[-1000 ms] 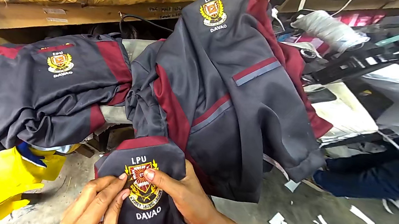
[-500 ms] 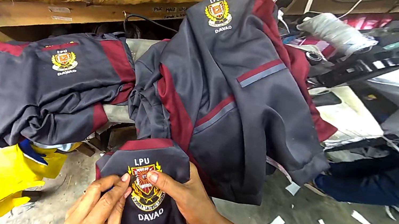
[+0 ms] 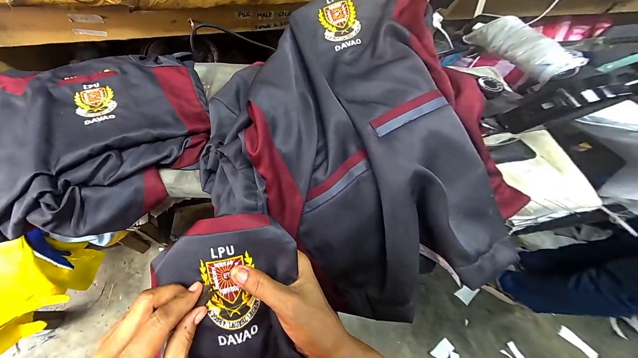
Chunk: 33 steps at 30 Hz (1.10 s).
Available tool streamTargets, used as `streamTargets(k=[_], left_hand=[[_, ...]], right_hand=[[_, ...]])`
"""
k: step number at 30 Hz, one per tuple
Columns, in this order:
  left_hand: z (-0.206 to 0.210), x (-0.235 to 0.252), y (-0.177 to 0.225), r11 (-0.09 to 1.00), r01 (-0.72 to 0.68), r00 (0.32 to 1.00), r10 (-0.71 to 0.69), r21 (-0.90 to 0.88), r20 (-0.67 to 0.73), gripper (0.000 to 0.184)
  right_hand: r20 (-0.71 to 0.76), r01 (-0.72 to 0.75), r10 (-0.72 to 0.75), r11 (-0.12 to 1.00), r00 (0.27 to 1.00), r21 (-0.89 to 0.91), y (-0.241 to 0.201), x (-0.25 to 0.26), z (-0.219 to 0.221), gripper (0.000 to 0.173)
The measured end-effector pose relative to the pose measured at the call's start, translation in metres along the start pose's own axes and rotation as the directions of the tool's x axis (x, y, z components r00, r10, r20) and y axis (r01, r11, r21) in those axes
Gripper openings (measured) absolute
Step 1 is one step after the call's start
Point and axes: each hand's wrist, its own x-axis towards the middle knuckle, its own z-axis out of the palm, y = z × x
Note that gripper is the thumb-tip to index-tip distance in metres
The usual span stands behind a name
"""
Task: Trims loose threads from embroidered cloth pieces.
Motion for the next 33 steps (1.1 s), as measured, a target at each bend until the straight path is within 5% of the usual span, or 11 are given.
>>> streamTargets(k=[16,26,33], left_hand=[[0.004,0.0,0.008,0.996,0.017,1.0,-0.017,0.084,-0.004,0.017],[0.004,0.001,-0.024,0.94,0.041,0.998,-0.023,-0.338,0.058,0.02],[0.0,0.0,-0.007,0.987,0.06,0.998,-0.056,-0.15,0.034,0.018]], right_hand=[[0.008,0.061,-0.061,0.996,0.998,-0.064,-0.001,-0.002,0.0,0.019],[0.05,-0.077,0.074,0.994,0.996,0.071,-0.003,0.001,-0.004,0.017],[0.032,0.05,-0.049,0.998,0.998,-0.029,0.0,-0.002,0.0,0.018]])
